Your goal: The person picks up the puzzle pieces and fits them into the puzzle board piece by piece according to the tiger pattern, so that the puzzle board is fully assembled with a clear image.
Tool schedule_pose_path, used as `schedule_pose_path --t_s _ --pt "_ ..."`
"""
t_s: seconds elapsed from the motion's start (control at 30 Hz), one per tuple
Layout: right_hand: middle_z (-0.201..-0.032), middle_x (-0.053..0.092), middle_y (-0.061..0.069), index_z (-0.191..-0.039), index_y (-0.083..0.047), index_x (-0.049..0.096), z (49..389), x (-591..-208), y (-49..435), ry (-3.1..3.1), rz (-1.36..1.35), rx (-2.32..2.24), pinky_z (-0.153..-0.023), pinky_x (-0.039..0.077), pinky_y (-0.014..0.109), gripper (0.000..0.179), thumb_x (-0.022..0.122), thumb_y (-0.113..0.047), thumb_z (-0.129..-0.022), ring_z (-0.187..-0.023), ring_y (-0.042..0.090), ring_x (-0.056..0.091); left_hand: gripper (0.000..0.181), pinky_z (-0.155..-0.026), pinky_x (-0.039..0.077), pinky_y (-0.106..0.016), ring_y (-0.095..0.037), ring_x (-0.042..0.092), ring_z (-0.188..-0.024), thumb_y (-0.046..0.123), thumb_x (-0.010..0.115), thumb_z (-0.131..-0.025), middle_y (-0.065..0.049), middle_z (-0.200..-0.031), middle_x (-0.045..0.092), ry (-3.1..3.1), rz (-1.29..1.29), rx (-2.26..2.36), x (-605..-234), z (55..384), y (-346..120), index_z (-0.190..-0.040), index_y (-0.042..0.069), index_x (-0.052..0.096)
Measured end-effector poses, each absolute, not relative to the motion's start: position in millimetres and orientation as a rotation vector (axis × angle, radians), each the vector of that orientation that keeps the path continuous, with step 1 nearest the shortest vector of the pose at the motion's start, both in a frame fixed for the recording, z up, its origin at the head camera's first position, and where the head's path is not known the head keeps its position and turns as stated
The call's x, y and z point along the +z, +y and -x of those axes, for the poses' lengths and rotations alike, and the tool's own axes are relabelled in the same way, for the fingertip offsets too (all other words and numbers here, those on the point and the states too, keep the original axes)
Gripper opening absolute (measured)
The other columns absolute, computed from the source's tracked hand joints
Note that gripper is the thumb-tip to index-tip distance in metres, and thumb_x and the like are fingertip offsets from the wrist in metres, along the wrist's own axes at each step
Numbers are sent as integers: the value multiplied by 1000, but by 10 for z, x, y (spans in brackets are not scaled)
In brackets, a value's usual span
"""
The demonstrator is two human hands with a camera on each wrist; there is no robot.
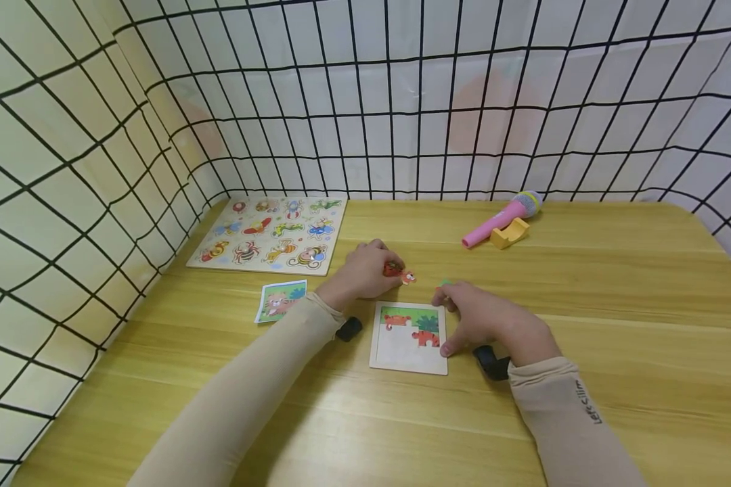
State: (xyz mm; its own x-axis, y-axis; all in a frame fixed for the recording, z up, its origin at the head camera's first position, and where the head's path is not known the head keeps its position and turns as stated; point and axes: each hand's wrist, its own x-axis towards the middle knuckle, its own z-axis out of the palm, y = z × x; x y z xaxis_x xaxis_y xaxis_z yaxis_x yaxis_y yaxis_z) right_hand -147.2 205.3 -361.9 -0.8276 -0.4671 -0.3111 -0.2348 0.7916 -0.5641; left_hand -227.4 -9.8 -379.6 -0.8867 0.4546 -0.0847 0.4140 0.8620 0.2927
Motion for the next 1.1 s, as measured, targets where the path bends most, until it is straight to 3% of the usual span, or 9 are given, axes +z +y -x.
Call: schedule_pose_path --t_s 0.27,0.53,0.8,0.97,1.1 --pt "-114 52 14 -128 0 55 1477 -3635 2069 2535 520 -729 -94 43 50 79 95 -31 -68 -104 30 49 34 -96 36 -40 -22 46 -117 42 71 -94 3 -127 57 2888 -722 345 -3763 2273 -85 -123 24 73" --pt "-113 52 13 -128 0 55 1485 -3642 2080 2532 531 -721 -93 43 50 79 95 -31 -68 -103 30 49 33 -92 34 -38 -18 49 -112 44 70 -94 5 -119 59 2899 -832 292 -3735 2245 -68 -119 23 74" --pt "-115 53 14 -128 0 55 1496 -3640 2049 2533 526 -717 -94 43 52 79 95 -32 -68 -106 31 50 34 -92 32 -36 -9 59 -110 42 68 -97 9 -119 68 2874 -855 529 -3693 2234 -99 -122 19 72" --pt "-114 53 14 -128 0 55 1495 -3645 2053 2532 542 -729 -93 43 51 79 95 -32 -68 -103 30 50 33 -93 32 -36 -7 61 -95 45 69 -95 12 -108 70 2857 -867 699 -3668 2203 -206 -115 18 74" --pt "-111 52 13 -127 0 56 1495 -3652 2062 2543 563 -731 -90 43 47 78 95 -32 -68 -99 28 49 29 -82 38 -30 -3 58 -78 48 72 -92 18 -91 68 2859 -938 762 -3651 2138 -326 -102 22 77"
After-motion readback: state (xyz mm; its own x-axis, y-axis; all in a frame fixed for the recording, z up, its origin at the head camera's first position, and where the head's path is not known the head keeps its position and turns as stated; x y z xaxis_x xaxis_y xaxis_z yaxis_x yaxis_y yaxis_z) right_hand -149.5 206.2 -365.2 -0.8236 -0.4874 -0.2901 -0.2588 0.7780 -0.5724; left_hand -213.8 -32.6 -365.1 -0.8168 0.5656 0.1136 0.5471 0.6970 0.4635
